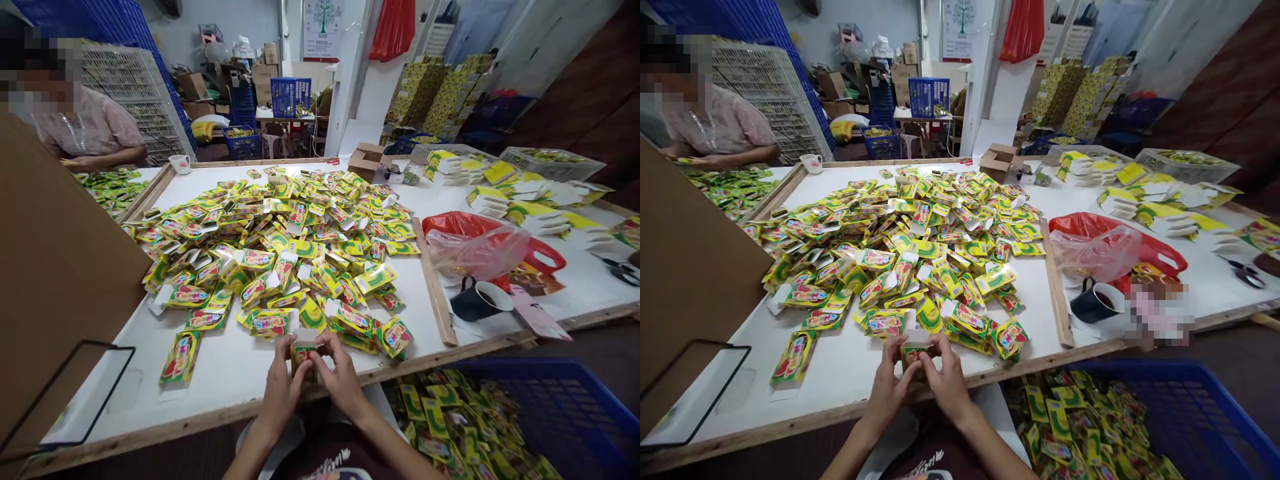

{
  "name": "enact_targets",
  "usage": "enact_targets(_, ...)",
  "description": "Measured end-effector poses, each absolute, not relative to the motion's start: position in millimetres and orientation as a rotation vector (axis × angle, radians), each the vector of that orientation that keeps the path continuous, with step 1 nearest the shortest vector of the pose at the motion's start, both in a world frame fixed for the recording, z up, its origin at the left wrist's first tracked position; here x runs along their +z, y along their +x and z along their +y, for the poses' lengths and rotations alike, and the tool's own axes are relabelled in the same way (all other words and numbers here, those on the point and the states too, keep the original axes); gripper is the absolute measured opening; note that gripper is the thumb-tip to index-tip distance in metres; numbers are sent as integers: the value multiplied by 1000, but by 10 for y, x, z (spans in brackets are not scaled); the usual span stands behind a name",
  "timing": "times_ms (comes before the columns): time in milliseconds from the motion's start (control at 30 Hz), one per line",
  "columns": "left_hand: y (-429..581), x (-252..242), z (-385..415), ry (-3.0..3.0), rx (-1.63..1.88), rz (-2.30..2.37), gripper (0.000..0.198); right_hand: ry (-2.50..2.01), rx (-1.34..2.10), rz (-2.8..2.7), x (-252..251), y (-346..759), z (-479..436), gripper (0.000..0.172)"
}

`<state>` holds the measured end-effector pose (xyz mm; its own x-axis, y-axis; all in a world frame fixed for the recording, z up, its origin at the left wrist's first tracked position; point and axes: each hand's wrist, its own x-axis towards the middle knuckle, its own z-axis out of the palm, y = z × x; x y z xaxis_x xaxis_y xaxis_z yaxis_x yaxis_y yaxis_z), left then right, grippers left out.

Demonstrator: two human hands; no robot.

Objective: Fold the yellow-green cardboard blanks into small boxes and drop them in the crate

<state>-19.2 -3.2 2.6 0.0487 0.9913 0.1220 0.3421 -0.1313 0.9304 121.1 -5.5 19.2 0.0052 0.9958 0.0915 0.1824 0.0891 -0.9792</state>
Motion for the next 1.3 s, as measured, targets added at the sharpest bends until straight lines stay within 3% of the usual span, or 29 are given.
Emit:
enact_targets(133,-336,12,-40,1519,1046,1193,29,-1232,1098,-1282,71,1211,-16,21)
enact_targets(367,-425,14,37,1404,1054,1229,28,-1246,1101,-1169,-28,1191,-58,33)
enact_targets(533,-395,-26,42,1338,1077,1246,27,-1227,1025,-1368,20,1235,-33,16)
enact_targets(833,-245,66,48,1325,1263,1152,21,-1213,817,-1548,146,1310,109,12)
enact_targets(1033,-267,169,34,1574,1195,1149,12,-1111,841,-1672,269,1310,97,9)
enact_targets(1300,-194,217,61,1427,1171,1290,17,-1225,807,-1659,307,1264,167,11)
